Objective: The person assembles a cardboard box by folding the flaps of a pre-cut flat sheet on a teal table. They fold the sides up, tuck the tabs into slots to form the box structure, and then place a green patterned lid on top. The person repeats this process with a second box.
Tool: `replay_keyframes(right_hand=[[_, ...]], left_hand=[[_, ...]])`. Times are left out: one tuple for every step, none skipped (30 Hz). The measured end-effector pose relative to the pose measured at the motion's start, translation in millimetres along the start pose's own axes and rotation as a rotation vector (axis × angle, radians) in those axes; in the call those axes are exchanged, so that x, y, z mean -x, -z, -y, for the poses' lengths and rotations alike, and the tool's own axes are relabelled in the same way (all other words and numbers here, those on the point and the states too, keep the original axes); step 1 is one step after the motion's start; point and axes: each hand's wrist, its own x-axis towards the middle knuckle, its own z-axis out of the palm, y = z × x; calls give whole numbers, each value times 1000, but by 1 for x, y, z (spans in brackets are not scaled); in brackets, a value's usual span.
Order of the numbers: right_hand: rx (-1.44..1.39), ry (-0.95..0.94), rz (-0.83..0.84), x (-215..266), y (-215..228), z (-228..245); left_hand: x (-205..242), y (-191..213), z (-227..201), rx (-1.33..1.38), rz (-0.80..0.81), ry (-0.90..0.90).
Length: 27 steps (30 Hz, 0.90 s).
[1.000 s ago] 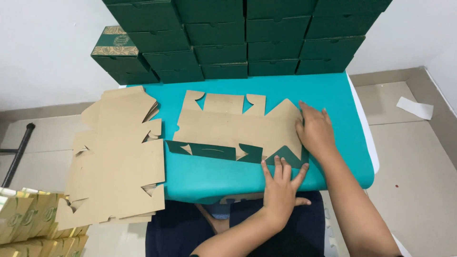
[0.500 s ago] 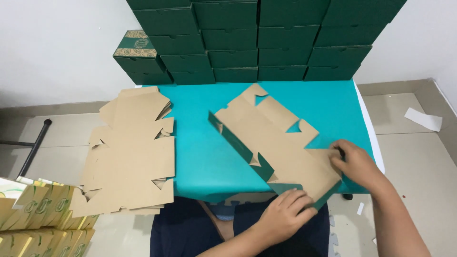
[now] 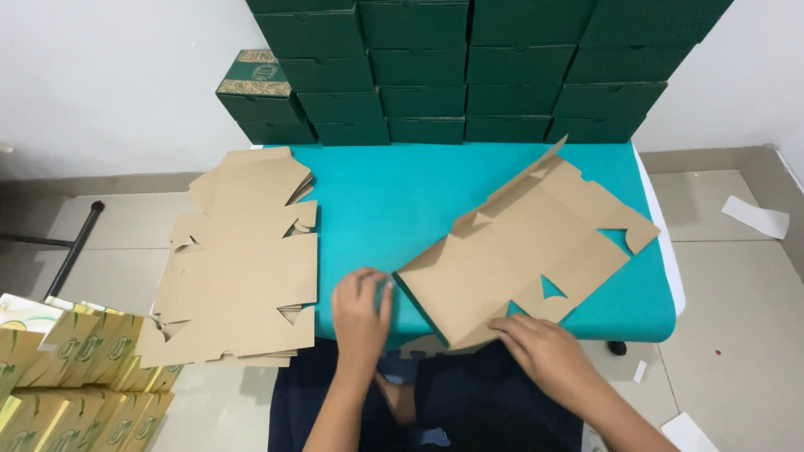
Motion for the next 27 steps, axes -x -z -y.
replay_keyframes(right_hand=[[1,2,0,-13,-7,12],[19,86,-127,-27,-14,24],[37,172,-254,-41,-21,35],[37,176,-255,-53,-25,40],[55,58,-199,-65,-30,45],[70,-59,-142,-76,-35,50],[68,-54,-141,-86,-38,53],[23,-73,-125,-95,-40,57],[-23,-91,-108,-105,-43,60],[-23,-87,-105,-112,-46,62],[-32,-90,-88,-118,-48,64],[-41,-93,-69,-124,-51,66],[-41,-89,-64,-128,-50,67],[-69,-134,-65,-132,-49,68],[-97,-179,-67,-136,-47,68],[-97,-179,-64,-135,-41,74],[-140,-188,-67,-134,-35,80],[-183,-198,-74,-133,-29,86],[-183,-199,-74,-134,-32,84],[-92,-173,-57,-134,-35,83],[-1,-147,-41,-135,-39,83],[-1,-145,-39,-134,-41,83],[55,-105,-35,-133,-43,82],[113,-65,-34,-132,-45,82],[112,-64,-34,-132,-52,76],[199,-17,-46,-132,-59,71],[285,30,-59,-132,-66,65]], left_hand=[[0,2,5,-1,-2,0],[-1,3,11,4,-10,137],[-2,4,17,9,-18,273],[-2,7,14,8,-21,274],[-2,9,12,58,19,365],[0,13,9,106,59,457],[2,14,6,102,56,460],[4,16,2,150,106,468],[6,18,-1,197,156,476],[3,22,-7,196,153,481],[0,26,-13,227,221,500],[-2,29,-19,260,289,520],[-1,28,-20,259,287,525],[0,26,-22,271,268,504],[1,24,-23,282,250,482],[2,24,-24,282,251,484],[3,25,-25,267,250,474],[3,25,-27,253,249,461],[5,21,-25,254,249,461],[7,18,-24,159,254,394],[9,15,-23,64,259,326],[11,12,-23,62,258,328],[13,10,-24,-33,287,276],[14,7,-25,-126,314,222],[16,3,-24,-127,313,222],[18,-2,-24,-213,351,201],[19,-6,-23,-298,389,179]])
